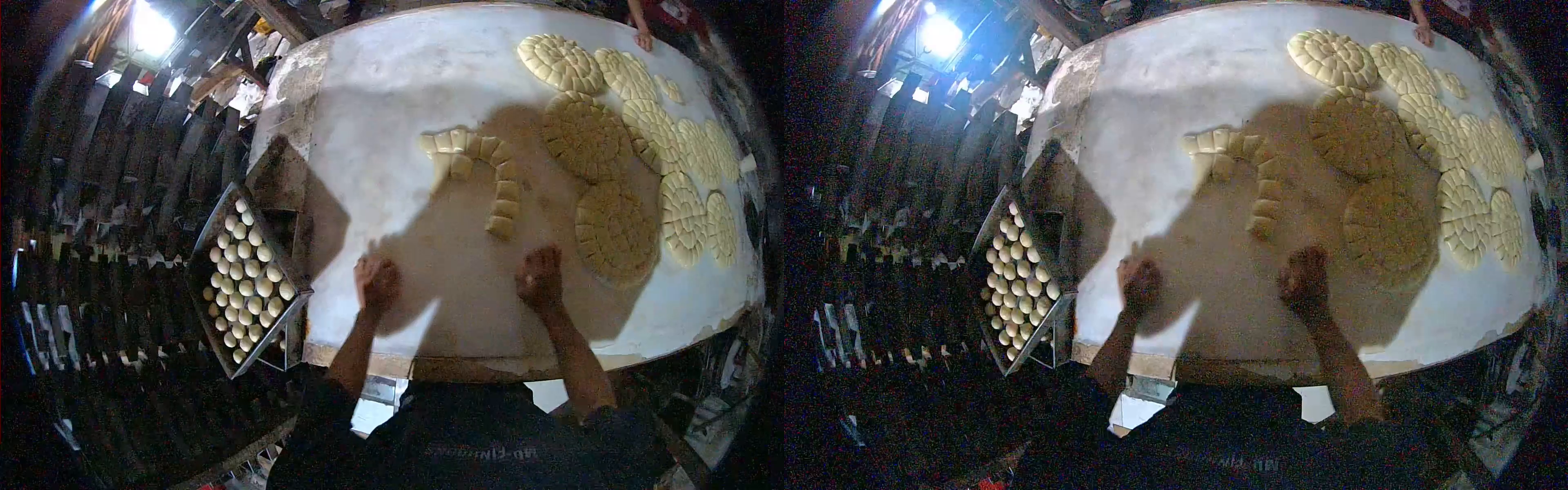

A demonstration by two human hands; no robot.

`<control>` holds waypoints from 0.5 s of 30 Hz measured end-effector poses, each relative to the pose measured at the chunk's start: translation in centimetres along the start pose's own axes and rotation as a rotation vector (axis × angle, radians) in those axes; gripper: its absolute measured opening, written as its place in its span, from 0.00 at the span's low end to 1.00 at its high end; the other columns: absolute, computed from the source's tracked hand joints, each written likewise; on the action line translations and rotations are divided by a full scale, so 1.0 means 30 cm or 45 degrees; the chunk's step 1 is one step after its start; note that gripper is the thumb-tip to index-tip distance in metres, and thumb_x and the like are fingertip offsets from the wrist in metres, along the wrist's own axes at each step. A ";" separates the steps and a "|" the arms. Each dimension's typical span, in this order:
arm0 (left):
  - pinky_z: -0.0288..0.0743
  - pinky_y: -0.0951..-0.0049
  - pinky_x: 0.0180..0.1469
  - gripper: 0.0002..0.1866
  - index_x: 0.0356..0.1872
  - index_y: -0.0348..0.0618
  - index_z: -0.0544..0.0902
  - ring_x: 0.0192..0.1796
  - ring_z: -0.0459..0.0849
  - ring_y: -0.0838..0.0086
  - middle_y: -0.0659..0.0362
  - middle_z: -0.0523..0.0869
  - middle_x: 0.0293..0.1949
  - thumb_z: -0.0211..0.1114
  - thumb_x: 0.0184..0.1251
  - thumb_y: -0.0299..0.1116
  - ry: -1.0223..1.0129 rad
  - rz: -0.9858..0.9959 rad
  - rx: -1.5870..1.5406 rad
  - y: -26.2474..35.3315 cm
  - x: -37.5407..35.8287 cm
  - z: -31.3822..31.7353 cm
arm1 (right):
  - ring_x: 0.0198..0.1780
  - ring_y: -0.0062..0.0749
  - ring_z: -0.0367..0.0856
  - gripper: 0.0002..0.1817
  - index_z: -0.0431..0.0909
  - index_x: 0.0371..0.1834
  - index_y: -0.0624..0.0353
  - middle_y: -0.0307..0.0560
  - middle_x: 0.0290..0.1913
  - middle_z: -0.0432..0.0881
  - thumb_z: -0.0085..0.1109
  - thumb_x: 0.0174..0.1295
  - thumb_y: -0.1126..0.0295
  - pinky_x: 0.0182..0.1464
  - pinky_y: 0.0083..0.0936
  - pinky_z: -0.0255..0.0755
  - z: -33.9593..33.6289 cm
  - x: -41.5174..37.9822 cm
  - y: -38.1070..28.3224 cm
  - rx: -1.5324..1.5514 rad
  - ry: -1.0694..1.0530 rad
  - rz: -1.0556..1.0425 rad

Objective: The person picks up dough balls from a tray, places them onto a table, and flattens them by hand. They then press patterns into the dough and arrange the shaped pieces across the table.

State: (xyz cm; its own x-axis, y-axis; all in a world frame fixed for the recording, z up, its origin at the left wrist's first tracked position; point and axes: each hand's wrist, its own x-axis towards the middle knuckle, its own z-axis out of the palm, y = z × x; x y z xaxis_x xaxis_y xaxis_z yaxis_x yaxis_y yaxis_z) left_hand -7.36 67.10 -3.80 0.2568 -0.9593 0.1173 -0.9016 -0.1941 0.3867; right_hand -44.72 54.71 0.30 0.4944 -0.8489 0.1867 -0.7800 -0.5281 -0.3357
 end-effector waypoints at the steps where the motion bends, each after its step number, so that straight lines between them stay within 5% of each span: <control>1: 0.65 0.52 0.59 0.11 0.40 0.48 0.82 0.52 0.76 0.52 0.52 0.82 0.43 0.62 0.62 0.42 0.123 -0.058 -0.117 0.081 0.054 0.014 | 0.55 0.62 0.69 0.15 0.72 0.40 0.71 0.67 0.45 0.72 0.55 0.56 0.67 0.65 0.57 0.56 0.016 0.021 -0.063 0.029 0.023 0.023; 2: 0.68 0.56 0.56 0.10 0.37 0.48 0.82 0.47 0.78 0.53 0.53 0.83 0.37 0.64 0.60 0.41 0.245 -0.180 -0.200 0.260 0.084 -0.065 | 0.54 0.62 0.69 0.15 0.72 0.40 0.71 0.67 0.45 0.72 0.55 0.56 0.67 0.64 0.58 0.56 0.032 0.031 -0.135 0.056 0.042 0.044; 3: 0.70 0.58 0.53 0.11 0.35 0.46 0.82 0.45 0.77 0.53 0.53 0.83 0.36 0.67 0.57 0.40 0.220 -0.146 -0.381 0.225 0.042 0.028 | 0.54 0.62 0.69 0.15 0.72 0.40 0.71 0.67 0.45 0.72 0.56 0.55 0.68 0.64 0.59 0.56 0.041 0.028 -0.178 0.083 0.062 0.059; 5: 0.71 0.50 0.52 0.09 0.38 0.42 0.80 0.46 0.77 0.53 0.52 0.82 0.40 0.62 0.60 0.34 -0.063 0.477 0.097 0.279 -0.053 -0.045 | 0.52 0.62 0.69 0.14 0.72 0.38 0.69 0.65 0.43 0.72 0.55 0.55 0.68 0.63 0.60 0.56 0.057 -0.089 -0.183 0.121 0.028 -0.167; 8: 0.70 0.48 0.52 0.10 0.41 0.41 0.80 0.45 0.78 0.52 0.51 0.81 0.43 0.60 0.59 0.31 -0.089 0.560 0.015 0.117 -0.224 -0.114 | 0.48 0.62 0.70 0.12 0.70 0.35 0.67 0.63 0.40 0.71 0.55 0.53 0.70 0.63 0.62 0.55 0.019 -0.205 -0.045 0.086 0.136 -0.380; 9: 0.70 0.48 0.53 0.11 0.43 0.41 0.80 0.46 0.78 0.53 0.50 0.81 0.46 0.59 0.60 0.31 -0.123 0.361 0.353 0.103 -0.212 -0.163 | 0.47 0.62 0.70 0.11 0.69 0.34 0.67 0.63 0.39 0.71 0.54 0.54 0.70 0.61 0.60 0.57 -0.015 -0.185 0.017 0.057 0.046 -0.194; 10: 0.69 0.48 0.55 0.12 0.43 0.42 0.80 0.47 0.77 0.53 0.49 0.80 0.48 0.56 0.63 0.35 -0.053 0.287 0.237 0.031 -0.165 -0.183 | 0.46 0.61 0.70 0.10 0.69 0.33 0.66 0.62 0.38 0.71 0.54 0.54 0.69 0.59 0.59 0.58 -0.041 -0.141 0.066 0.025 -0.043 -0.012; 12: 0.66 0.47 0.59 0.17 0.44 0.43 0.82 0.50 0.76 0.52 0.46 0.79 0.52 0.49 0.70 0.42 0.105 0.161 -0.015 -0.112 -0.072 -0.222 | 0.43 0.58 0.69 0.09 0.67 0.32 0.65 0.59 0.35 0.69 0.53 0.58 0.70 0.51 0.53 0.62 0.001 -0.021 0.106 -0.028 0.423 -0.102; 13: 0.68 0.51 0.57 0.17 0.40 0.45 0.82 0.49 0.76 0.53 0.47 0.80 0.45 0.49 0.72 0.44 0.270 0.115 0.089 -0.083 -0.003 -0.178 | 0.43 0.57 0.69 0.09 0.67 0.32 0.65 0.59 0.35 0.69 0.53 0.58 0.70 0.52 0.52 0.62 0.039 0.026 0.107 -0.072 0.465 0.028; 15: 0.70 0.55 0.55 0.12 0.39 0.46 0.81 0.47 0.77 0.55 0.50 0.80 0.41 0.53 0.68 0.41 -0.024 -0.002 -0.360 -0.024 0.077 -0.135 | 0.43 0.56 0.69 0.07 0.67 0.32 0.64 0.59 0.35 0.69 0.52 0.60 0.71 0.52 0.51 0.62 0.132 0.103 0.071 -0.160 0.546 0.287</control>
State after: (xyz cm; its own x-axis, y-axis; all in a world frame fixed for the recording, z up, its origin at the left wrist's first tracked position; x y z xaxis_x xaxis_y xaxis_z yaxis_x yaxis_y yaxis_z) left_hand -4.70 65.86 -0.09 0.2496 -0.9631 0.1003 -0.7672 -0.1335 0.6273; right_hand -43.34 51.05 -3.49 0.1266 -0.8604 0.4936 -0.9025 -0.3064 -0.3026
